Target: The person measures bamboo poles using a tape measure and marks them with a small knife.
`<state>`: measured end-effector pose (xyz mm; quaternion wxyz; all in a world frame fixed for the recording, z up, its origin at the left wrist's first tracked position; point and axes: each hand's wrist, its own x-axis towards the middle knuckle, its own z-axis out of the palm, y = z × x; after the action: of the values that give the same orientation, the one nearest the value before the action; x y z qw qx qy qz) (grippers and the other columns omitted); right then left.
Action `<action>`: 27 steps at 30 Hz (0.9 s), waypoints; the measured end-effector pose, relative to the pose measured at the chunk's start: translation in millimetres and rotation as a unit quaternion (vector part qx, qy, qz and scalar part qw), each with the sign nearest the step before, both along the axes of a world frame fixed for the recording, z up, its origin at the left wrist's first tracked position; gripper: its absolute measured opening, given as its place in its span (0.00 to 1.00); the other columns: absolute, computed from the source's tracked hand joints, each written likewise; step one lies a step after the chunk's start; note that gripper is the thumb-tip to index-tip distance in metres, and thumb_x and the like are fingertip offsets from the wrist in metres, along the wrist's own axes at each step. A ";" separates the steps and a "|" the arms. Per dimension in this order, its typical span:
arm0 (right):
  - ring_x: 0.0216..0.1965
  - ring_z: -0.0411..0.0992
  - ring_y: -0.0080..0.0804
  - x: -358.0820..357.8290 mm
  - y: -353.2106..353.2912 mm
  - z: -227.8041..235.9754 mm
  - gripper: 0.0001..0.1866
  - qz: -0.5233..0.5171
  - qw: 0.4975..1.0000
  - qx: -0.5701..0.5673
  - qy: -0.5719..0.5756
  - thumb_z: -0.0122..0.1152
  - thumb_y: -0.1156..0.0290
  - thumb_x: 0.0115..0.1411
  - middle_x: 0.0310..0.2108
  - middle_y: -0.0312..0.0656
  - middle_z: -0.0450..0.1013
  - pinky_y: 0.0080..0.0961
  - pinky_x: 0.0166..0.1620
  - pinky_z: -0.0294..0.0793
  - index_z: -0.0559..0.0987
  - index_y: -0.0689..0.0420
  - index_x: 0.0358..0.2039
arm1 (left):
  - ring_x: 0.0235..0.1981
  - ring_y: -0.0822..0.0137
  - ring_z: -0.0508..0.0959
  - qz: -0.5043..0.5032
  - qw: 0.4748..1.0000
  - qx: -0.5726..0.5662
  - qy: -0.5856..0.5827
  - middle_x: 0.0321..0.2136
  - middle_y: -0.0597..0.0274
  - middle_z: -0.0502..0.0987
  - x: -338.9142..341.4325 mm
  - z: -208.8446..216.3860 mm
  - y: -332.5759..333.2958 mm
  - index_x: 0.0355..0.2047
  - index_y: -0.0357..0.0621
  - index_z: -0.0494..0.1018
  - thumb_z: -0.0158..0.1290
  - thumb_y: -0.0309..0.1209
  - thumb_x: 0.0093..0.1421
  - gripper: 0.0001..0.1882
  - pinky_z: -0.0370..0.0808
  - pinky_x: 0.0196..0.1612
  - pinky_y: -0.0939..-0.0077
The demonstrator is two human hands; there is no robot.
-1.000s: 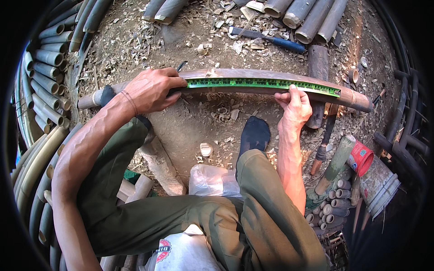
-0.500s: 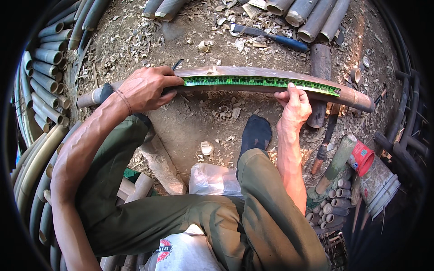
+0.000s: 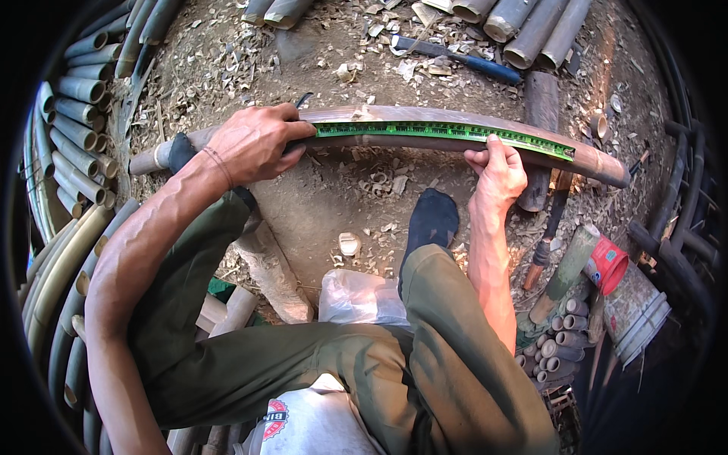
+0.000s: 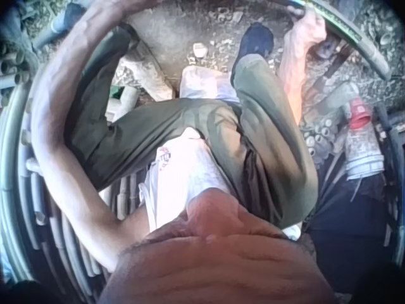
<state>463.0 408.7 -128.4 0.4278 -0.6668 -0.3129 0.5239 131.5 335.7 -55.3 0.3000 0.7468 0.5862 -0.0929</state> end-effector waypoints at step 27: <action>0.42 0.70 0.50 205.2 -144.7 8.3 0.41 0.374 0.831 0.103 -0.399 0.63 0.74 0.45 0.46 0.50 0.69 0.40 0.49 0.72 0.64 0.55 0.63 | 0.39 0.49 0.81 0.002 0.999 0.036 -0.020 0.42 0.53 0.78 11.3 8.2 1.0 0.44 0.52 0.80 0.57 0.35 0.54 0.16 0.79 0.44 0.59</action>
<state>668.2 264.0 -120.1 0.1034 -0.6013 -0.7344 0.2972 142.7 336.7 -47.0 0.2847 0.7575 0.5847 -0.0563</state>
